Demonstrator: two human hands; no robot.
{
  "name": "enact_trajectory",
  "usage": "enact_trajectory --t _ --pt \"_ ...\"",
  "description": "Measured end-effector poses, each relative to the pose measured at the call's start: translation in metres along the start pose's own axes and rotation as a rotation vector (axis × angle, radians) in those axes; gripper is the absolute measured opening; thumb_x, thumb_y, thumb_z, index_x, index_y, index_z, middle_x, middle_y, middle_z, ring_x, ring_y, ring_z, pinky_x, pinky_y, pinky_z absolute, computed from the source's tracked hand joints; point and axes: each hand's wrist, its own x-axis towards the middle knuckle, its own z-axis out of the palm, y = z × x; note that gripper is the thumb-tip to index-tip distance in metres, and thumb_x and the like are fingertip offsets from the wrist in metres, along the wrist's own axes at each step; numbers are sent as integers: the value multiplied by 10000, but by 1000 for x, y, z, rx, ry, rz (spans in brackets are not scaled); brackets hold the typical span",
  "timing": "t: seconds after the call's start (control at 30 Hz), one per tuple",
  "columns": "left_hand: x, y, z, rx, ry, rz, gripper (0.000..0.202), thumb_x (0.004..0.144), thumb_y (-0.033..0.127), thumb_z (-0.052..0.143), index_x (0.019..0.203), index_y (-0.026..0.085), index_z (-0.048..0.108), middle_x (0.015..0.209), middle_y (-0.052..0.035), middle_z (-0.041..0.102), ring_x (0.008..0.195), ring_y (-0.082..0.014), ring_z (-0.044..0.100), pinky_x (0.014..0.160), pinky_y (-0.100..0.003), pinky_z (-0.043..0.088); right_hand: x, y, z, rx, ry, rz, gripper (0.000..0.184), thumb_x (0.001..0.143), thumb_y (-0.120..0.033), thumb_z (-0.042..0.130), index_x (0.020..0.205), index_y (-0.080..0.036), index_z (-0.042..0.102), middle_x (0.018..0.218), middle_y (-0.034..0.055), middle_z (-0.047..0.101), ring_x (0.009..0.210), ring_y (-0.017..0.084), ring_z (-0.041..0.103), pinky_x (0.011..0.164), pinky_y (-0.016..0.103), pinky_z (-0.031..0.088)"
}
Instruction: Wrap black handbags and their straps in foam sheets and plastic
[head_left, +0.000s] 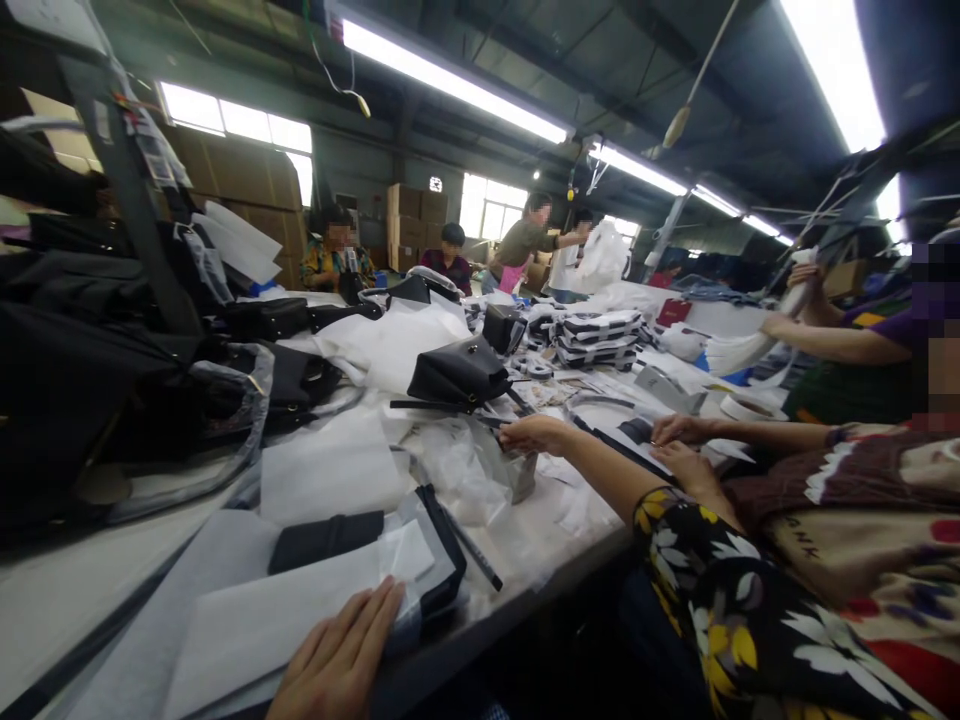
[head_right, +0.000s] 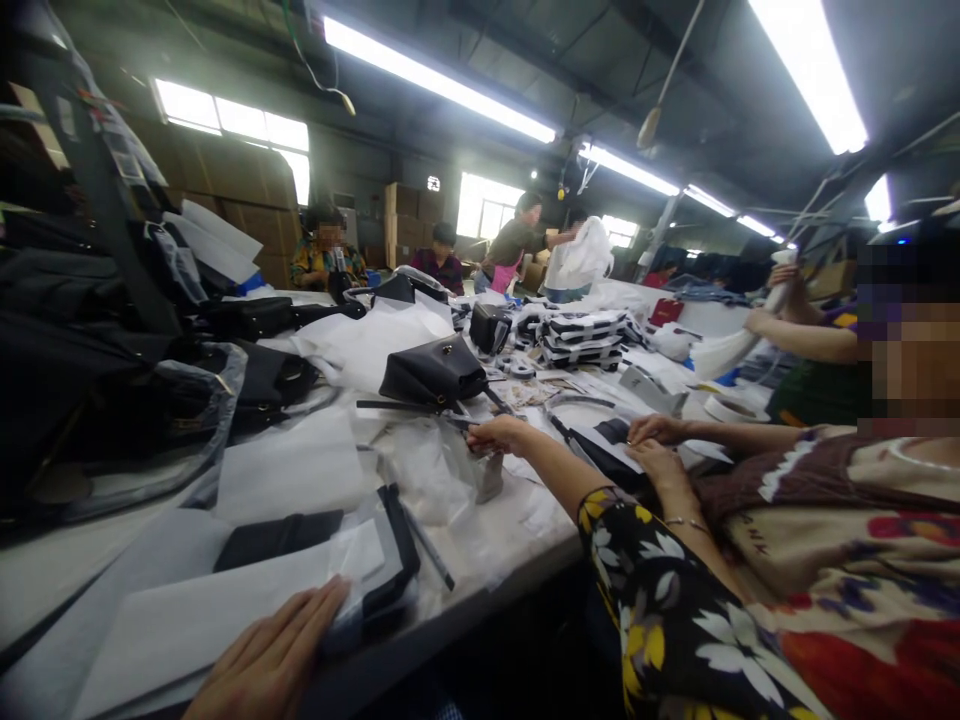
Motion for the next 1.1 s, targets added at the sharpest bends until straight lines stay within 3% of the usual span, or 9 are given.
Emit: enact_trajectory --t 0.23,0.37,0.53,0.7,0.9,1.0,1.1 --pt "1 3 -1 11 0 -10 635 803 -19 386 1373 205 554 1379 45 613 1176 -163 615 928 -301 469 -42 3 -13 374 71 -196 183 882 -332 699 874 -150 688 857 50 724 711 102 677 752 220 570" --pt "-1 5 -1 -8 -18 -38 631 818 1 387 1394 214 534 1385 45 607 1187 -179 608 941 -330 459 -76 19 -13 448 108 -220 232 807 -350 766 903 -146 713 889 49 710 603 67 613 585 174 535" --pt "-4 4 0 -57 -3 -39 708 814 15 387 1486 238 418 1392 44 601 1190 -179 606 942 -332 439 -93 59 1 455 172 -192 387 695 -461 836 828 -114 725 807 59 676 507 36 495 411 147 357" --pt "-2 5 -2 -76 -19 -69 771 838 22 374 1560 261 246 1377 38 616 1166 -178 620 954 -340 420 -82 91 17 439 241 -235 494 564 -552 866 730 -124 686 730 36 645 505 49 460 442 185 348" --pt "-1 7 -3 -93 -30 -81 758 858 31 378 1562 273 236 1384 32 612 1175 -184 620 974 -336 421 -65 112 25 328 310 -299 516 594 -636 790 723 -149 679 647 18 620 487 81 458 464 227 368" --pt "0 6 -3 -100 -21 -84 736 856 26 381 1546 268 293 1389 29 608 1180 -182 619 976 -328 430 -77 114 24 231 331 -340 443 658 -610 765 727 -177 698 647 25 633 493 113 485 489 260 406" --pt "1 7 -6 -102 -18 -84 694 843 32 392 1505 241 391 1392 16 607 1181 -193 621 966 -330 452 -101 96 26 21 247 -447 324 752 -529 739 794 -208 740 700 33 665 550 145 547 573 284 464"
